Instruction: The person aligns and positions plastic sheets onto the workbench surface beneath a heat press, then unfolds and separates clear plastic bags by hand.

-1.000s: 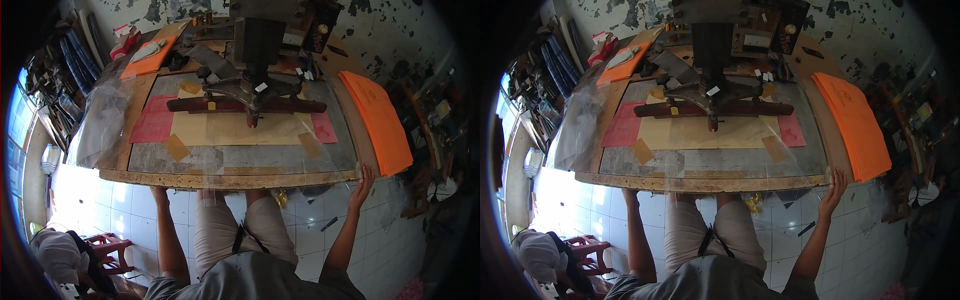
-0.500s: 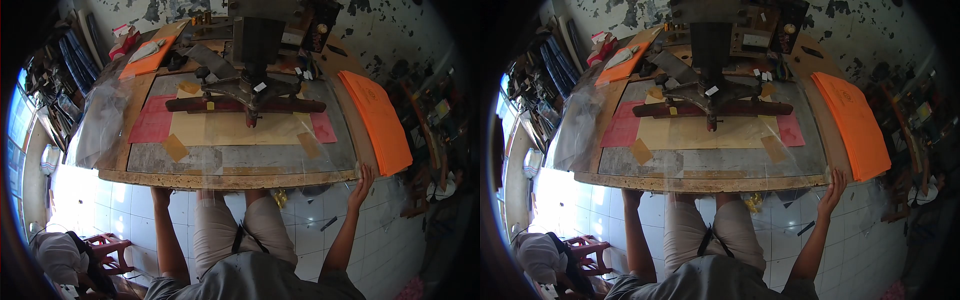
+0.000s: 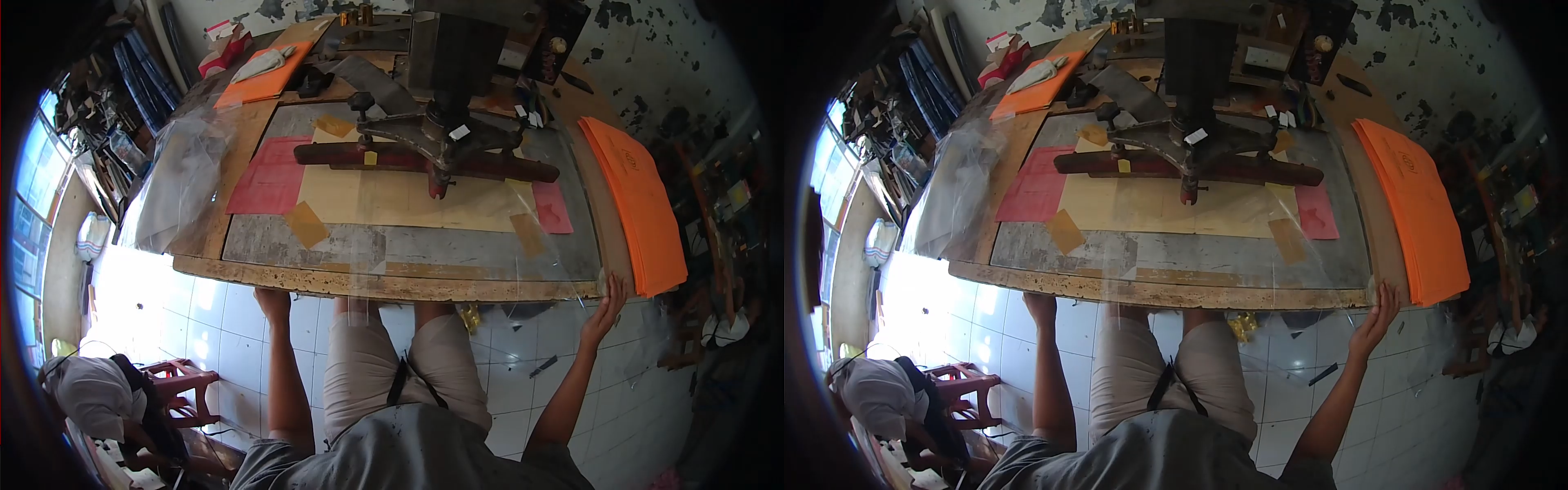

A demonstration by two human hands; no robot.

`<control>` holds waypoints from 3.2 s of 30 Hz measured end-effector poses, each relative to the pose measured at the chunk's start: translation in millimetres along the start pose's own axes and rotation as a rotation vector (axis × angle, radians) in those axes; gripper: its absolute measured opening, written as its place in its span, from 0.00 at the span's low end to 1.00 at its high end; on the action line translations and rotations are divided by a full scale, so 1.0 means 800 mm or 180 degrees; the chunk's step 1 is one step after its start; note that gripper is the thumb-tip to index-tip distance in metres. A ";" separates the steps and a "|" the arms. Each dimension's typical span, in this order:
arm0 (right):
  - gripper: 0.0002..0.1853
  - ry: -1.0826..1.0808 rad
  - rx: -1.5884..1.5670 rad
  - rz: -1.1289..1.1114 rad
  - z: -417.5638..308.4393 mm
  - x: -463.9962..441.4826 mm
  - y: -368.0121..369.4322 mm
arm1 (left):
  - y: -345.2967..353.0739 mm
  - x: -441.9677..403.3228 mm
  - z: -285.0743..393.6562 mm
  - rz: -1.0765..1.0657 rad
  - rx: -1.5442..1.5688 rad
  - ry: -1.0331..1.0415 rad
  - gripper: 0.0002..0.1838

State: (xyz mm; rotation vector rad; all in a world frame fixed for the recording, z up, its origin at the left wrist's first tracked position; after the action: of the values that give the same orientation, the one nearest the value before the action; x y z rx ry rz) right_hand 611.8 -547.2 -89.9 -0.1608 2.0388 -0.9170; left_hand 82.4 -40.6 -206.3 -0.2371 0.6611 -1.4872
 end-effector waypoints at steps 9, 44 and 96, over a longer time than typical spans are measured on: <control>0.27 -0.0034 -0.0012 -0.0001 -0.002 -0.001 -0.001 | 0.020 -0.009 -0.055 0.0045 0.1431 -0.0352 0.25; 0.30 0.0025 -0.0085 -0.0007 0.001 0.002 0.002 | 0.028 -0.009 -0.081 -0.0848 0.2207 -0.1357 0.25; 0.24 -0.1174 -0.0139 -0.1843 -0.266 -0.148 0.121 | 0.056 -0.006 0.356 -0.1776 -0.0428 0.2505 0.22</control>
State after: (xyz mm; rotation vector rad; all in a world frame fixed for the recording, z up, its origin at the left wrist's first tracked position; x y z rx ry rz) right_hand 543.3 -310.4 -0.3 -0.9121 1.6849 -1.0895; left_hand 274.3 -101.7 0.3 0.0907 1.4084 -2.0884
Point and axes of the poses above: each hand's wrist, its own x-axis away from the middle knuckle, its own y-axis out of the palm, z = x × y, the point moved 4 cm from there along -x, towards the middle knuckle, and after that the axes turned 3 degrees about -z, right-handed, at the moved point
